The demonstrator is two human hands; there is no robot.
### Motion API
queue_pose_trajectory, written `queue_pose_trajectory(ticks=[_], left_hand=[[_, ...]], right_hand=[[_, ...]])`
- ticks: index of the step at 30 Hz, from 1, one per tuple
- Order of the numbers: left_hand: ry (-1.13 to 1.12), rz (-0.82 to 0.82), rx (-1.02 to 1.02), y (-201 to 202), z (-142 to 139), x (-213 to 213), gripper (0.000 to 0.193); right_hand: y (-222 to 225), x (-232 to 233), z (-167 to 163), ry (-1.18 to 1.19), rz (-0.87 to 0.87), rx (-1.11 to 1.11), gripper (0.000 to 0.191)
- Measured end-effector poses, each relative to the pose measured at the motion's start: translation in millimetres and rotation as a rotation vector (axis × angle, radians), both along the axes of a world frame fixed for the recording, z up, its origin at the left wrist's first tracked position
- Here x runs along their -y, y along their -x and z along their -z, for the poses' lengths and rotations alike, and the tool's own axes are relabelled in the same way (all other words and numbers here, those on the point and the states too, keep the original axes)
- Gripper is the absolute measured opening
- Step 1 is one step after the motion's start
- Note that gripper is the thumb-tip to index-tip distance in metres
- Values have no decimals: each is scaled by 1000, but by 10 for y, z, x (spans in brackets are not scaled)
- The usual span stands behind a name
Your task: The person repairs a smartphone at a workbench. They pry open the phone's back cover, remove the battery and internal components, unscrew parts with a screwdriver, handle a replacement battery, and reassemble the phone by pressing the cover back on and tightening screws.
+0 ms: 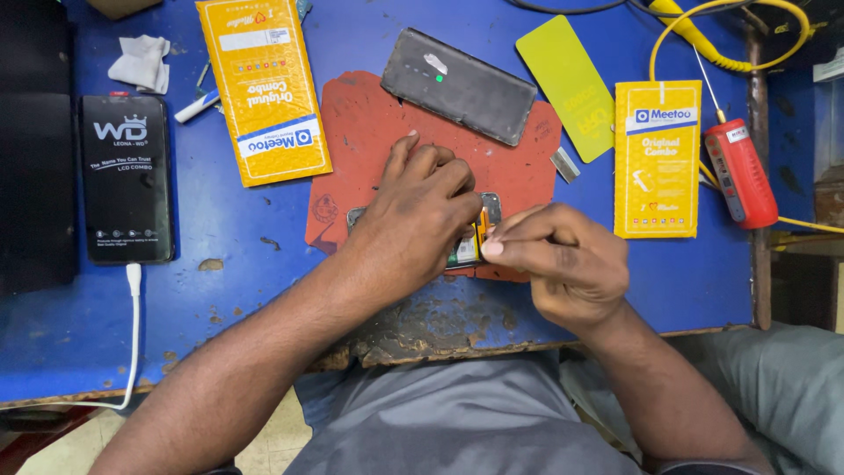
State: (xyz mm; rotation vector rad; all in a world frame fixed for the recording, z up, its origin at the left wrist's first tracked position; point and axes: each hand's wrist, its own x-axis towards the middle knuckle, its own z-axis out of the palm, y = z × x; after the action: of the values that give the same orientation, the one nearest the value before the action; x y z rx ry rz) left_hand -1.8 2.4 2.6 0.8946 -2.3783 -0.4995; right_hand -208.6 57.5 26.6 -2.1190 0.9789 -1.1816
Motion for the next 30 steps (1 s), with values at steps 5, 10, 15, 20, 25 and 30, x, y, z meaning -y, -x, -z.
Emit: queue_pose_trajectory(ticks=[5, 10, 15, 20, 25, 30], left_hand=[[-4, 5, -25, -3, -8, -10, 20], [-5, 2, -33, -6, -16, -13, 22], [-23, 17, -26, 0, -17, -1, 19], [-11, 15, -30, 0, -19, -4, 22], [-13, 17, -35, -2, -21, -17, 21], [-15, 18, -29, 2, -13, -10, 19]], right_hand=[[11, 21, 66, -33, 93, -21, 37], [4, 51, 69, -67, 44, 90, 35], [-8, 48, 58, -40, 30, 134, 39], [30, -5, 89, -44, 90, 30, 44], [52, -17, 148, -57, 103, -3, 45], [72, 2, 160, -89, 69, 24, 46]])
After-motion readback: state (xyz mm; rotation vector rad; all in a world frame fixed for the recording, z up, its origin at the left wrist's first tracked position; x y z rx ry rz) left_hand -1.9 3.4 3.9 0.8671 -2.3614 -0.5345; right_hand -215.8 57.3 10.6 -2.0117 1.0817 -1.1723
